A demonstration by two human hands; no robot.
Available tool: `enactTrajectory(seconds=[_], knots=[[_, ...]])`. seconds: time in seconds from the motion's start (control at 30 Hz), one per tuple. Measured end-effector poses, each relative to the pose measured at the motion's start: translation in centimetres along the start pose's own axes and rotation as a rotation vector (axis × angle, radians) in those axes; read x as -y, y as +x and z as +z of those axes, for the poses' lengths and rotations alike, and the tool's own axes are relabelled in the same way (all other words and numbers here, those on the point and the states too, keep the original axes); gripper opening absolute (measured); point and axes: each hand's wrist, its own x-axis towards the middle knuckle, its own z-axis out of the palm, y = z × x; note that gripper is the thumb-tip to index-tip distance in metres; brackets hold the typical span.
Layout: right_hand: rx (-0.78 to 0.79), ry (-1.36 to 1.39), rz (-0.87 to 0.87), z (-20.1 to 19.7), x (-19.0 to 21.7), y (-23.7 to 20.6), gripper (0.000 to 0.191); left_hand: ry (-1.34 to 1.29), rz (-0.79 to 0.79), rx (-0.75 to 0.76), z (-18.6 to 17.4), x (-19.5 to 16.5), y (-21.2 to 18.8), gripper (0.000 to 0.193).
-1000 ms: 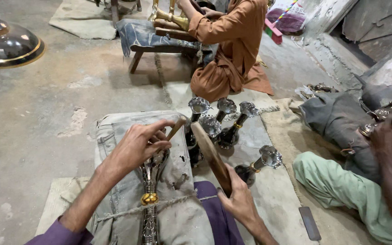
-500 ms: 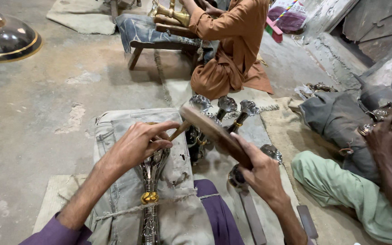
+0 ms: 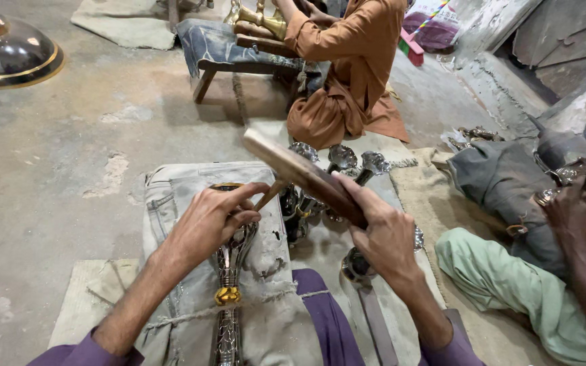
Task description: The person sits on the floor and decorates a silver metal vase, holding a small punch against the vase surface with one hand and striking it with a wooden mallet in the other hand, working around the vase body to emboss a pattern. Other workers hammer brass items nearby.
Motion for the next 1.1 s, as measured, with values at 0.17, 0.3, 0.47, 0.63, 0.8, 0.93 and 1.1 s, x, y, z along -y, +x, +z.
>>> enactTrajectory(seconds=[0.17,0.3,0.47,0.63,0.8,0.93,1.1], knots=[[0.028,0.164,-0.017,-0.6,0.7,0.8,0.076,-0.039,0.045,-0.095,0.4,0.2,-0.7,0.048],[-0.073,0.112,-0.024,-1.3,1.4,1.2,0.074,-0.031,-0.01,-0.156,1.0,0.0,-1.7,0.043],[0.084,-0.078,-0.016,-2.2,2.5,2.3,0.074,-0.059,-0.106,-0.233,1.8,-0.2,-2.3,0.041],[0.046,0.137,-0.124,-2.9,3.8,3.4,0.069,-0.034,-0.023,-0.39,2.6,0.1,-3.2,0.045],[-0.121,0.03,-0.315,-3.2,4.9,3.7,0.058,-0.154,-0.025,-0.5,4.2,0.7,-4.2,0.045],[0.126,0.029,-0.112,-3.4,5.5,3.4,0.062,-0.147,0.0,-0.555,4.9,1.1,-4.6,0.046],[0.017,0.206,-0.195,-3.2,5.1,3.1,0.06,-0.162,0.0,-0.506,4.5,1.1,-4.6,0.045]])
